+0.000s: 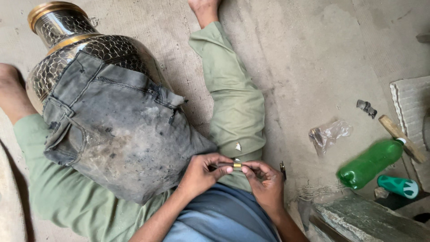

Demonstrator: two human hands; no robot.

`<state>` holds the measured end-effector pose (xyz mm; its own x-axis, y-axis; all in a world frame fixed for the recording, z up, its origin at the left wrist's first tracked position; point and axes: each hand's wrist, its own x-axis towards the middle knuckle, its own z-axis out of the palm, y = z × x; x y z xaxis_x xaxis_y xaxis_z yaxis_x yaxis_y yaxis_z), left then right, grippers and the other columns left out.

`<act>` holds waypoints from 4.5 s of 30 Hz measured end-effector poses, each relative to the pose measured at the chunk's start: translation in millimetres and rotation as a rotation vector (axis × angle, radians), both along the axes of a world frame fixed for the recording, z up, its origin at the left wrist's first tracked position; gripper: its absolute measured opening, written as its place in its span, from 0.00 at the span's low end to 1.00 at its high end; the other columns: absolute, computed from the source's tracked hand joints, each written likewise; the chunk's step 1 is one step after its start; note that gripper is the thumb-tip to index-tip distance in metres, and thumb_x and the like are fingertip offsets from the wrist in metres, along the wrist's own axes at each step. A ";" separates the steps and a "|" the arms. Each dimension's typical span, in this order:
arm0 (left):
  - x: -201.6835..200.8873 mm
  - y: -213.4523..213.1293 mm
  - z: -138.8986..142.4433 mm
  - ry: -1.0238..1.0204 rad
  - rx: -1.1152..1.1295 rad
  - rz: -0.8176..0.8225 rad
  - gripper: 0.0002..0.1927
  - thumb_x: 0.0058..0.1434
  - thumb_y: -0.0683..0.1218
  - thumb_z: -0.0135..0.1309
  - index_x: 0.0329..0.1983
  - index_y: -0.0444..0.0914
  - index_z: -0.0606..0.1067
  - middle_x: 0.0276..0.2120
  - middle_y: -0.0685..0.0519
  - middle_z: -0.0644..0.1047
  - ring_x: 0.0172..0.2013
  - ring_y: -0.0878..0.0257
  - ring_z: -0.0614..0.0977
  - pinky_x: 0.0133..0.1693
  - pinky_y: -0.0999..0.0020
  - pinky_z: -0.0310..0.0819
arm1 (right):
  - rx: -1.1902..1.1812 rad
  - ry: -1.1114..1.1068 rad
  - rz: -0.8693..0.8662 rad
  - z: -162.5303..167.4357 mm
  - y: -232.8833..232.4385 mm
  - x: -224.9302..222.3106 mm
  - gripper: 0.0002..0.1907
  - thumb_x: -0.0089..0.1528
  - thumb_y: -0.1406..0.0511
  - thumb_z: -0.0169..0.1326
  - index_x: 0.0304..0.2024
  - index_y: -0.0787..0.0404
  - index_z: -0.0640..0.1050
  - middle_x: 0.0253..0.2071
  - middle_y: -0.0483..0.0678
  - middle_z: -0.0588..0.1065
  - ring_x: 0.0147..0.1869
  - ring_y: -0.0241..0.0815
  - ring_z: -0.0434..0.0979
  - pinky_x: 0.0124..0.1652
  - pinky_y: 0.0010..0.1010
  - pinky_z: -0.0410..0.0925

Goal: The person sits on the floor and rubs a large patterned metal vase with a rectangular block wrapped in cloth. They then switch to a small cylindrical tool, rub it on a cloth, and continue rubbing the vase surface. The person uses a wooden mallet to tap the vase near the end.

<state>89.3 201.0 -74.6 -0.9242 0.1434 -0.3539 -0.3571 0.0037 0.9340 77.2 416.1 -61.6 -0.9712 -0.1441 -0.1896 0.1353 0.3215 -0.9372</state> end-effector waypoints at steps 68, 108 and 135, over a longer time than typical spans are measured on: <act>30.4 41.5 -9.7 0.469 -0.225 -0.213 0.10 0.72 0.44 0.50 0.37 0.32 0.71 0.30 0.42 0.74 0.35 0.43 0.79 0.39 0.53 0.72 | -0.400 0.149 -0.400 -17.4 21.5 -40.9 0.16 0.76 0.62 0.51 0.41 0.68 0.79 0.37 0.48 0.79 0.40 0.36 0.77 0.47 0.30 0.71; -45.5 30.9 -32.7 -0.133 0.546 0.271 0.08 0.66 0.38 0.58 0.47 0.33 0.81 0.37 0.50 0.82 0.36 0.65 0.80 0.40 0.71 0.77 | -0.294 -0.122 -0.341 -18.0 18.6 -27.2 0.11 0.65 0.67 0.59 0.45 0.70 0.80 0.35 0.53 0.81 0.37 0.36 0.81 0.36 0.25 0.71; -9.3 24.7 44.4 -0.373 1.089 0.527 0.07 0.69 0.43 0.51 0.47 0.35 0.75 0.43 0.48 0.82 0.43 0.62 0.84 0.45 0.64 0.82 | 0.095 0.678 -0.096 52.8 -47.2 -4.5 0.12 0.58 0.72 0.67 0.44 0.62 0.81 0.40 0.47 0.80 0.47 0.41 0.81 0.45 0.28 0.75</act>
